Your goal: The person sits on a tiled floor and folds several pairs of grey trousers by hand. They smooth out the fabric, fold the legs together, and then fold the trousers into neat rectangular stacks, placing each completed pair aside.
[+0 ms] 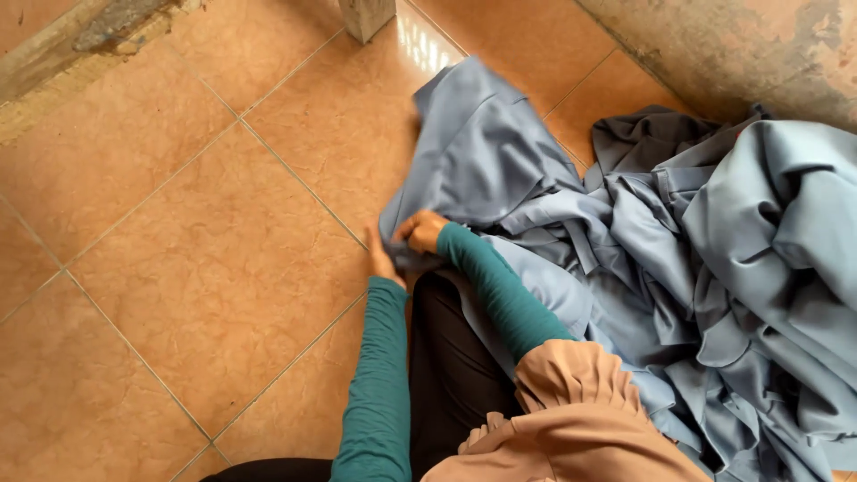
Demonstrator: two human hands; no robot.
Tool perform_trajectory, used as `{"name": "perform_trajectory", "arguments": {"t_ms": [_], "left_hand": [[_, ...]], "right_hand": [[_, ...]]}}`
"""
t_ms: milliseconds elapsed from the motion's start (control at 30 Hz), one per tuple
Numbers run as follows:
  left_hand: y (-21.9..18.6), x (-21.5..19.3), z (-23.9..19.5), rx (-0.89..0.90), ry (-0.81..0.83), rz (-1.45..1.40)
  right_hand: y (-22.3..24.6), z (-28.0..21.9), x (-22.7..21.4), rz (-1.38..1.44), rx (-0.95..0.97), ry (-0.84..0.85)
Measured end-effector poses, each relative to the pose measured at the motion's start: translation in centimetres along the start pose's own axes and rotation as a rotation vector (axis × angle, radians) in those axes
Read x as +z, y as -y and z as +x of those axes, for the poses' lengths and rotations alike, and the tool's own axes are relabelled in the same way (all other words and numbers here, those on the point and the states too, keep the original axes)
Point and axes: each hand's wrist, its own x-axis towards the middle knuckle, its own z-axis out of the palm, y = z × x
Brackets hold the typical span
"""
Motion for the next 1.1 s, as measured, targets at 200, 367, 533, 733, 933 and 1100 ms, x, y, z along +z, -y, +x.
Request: {"name": "perform_trajectory", "arguments": {"t_ms": [200, 367, 533, 733, 933, 1100], "left_hand": [[-2.2, -4.4, 4.0, 0.101, 0.024, 0.054], [-6.9, 0.0, -0.9, 0.06, 0.232, 0.921], [-4.3, -0.9, 13.8, 0.516, 0.199, 0.575], [-1.7, 1.2, 1.4, 0.944, -0.104, 0.183], [8.4, -3.5, 1.7, 0.873, 0.241, 0.915], [5.6, -7.6, 0.6, 0.653, 0.425, 0.951]], "right_hand": [[-1.9, 0.4, 1.5, -0.097, -0.097, 0.486], [-0.8, -0.6, 1.3, -0.233, -0.186, 0.463], [1.0, -2.9, -4.6, -0.398, -0.068, 0.189], [-2.7, -5.7, -12.2, -0.691, -0.186, -0.511], [-14.0, -7.0, -18.6, -0.991, 0.016, -0.712], [-17.1, -5.9, -20.9, -1.04, 0.229, -0.746]]}}
